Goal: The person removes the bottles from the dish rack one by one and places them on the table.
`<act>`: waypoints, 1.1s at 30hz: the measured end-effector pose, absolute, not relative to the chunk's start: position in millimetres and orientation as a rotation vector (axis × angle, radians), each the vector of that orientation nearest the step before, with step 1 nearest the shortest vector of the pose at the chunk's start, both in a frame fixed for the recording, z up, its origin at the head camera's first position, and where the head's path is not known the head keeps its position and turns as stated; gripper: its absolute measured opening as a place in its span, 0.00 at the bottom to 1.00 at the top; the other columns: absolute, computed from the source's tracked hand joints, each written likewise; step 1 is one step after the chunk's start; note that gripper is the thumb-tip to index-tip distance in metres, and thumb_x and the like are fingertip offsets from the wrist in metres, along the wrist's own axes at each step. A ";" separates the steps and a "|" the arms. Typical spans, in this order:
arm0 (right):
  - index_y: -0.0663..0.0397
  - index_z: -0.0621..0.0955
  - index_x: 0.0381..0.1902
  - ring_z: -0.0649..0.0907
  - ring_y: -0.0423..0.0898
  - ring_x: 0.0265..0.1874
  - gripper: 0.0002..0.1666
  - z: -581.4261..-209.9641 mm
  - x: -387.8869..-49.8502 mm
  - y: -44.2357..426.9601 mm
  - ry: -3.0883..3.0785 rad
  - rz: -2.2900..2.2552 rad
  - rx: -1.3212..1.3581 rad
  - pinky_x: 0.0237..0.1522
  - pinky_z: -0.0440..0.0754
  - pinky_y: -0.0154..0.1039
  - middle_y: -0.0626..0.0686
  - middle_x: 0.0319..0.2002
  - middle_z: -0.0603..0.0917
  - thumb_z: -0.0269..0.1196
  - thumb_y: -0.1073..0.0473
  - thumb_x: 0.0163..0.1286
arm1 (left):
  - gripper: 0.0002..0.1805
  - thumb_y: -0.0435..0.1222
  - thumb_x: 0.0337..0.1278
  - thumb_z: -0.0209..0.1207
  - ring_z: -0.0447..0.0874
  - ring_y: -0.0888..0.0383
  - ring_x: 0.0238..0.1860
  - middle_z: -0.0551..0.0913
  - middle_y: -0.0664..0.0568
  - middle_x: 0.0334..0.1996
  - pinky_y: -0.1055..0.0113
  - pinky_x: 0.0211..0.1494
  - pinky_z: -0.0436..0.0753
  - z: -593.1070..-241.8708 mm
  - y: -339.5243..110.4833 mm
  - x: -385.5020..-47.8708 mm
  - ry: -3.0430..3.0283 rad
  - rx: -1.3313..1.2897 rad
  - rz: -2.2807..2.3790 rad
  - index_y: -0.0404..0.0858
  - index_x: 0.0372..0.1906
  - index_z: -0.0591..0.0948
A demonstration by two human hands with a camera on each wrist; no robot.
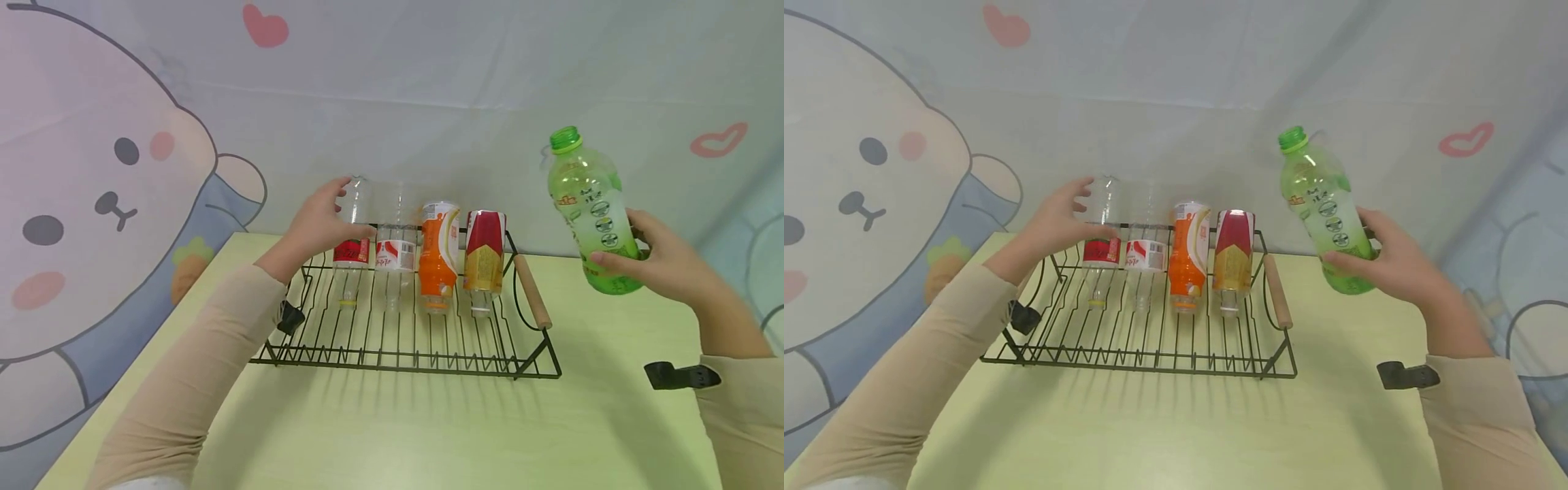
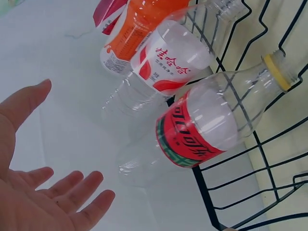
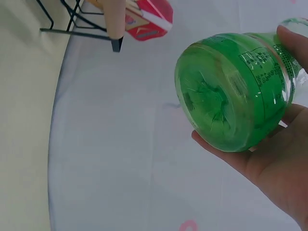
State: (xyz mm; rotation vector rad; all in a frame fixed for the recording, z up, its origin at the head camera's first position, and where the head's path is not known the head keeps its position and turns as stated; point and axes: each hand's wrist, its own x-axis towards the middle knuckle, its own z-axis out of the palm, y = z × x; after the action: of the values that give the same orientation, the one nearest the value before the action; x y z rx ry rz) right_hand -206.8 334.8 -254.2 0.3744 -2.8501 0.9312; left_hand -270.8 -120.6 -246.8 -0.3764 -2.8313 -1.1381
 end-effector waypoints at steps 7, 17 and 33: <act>0.42 0.63 0.65 0.70 0.27 0.44 0.33 -265.5 -210.0 359.2 -2.708 1.042 0.240 0.36 0.70 0.20 0.37 0.50 0.70 0.63 0.52 0.67 | 0.56 0.47 0.48 0.70 0.63 0.42 0.68 0.61 0.41 0.70 0.46 0.66 0.68 -257.1 -123.9 -286.7 -2.766 -0.218 -1.213 0.41 0.76 0.49; 0.32 0.58 0.70 0.69 0.32 0.52 0.38 -280.1 -213.8 387.4 -2.545 1.131 0.068 0.59 0.67 0.38 0.26 0.50 0.67 0.62 0.50 0.68 | 0.58 0.46 0.49 0.70 0.58 0.44 0.71 0.56 0.42 0.73 0.45 0.68 0.65 -279.7 -124.2 -305.1 -2.696 -0.081 -1.324 0.42 0.77 0.44; 0.32 0.52 0.74 0.61 0.45 0.70 0.42 -309.8 -220.7 409.9 -2.458 1.206 -0.109 0.71 0.53 0.57 0.29 0.56 0.63 0.59 0.46 0.69 | 0.58 0.49 0.52 0.67 0.50 0.41 0.74 0.48 0.40 0.75 0.45 0.71 0.59 -304.6 -121.7 -316.2 -2.737 0.019 -1.385 0.41 0.77 0.39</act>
State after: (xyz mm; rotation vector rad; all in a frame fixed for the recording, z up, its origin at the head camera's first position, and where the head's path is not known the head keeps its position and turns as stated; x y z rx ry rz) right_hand -220.7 409.9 -309.8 -0.1087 -2.4583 1.2062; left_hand -316.2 -121.7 -304.6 0.0188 -2.7368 -1.3853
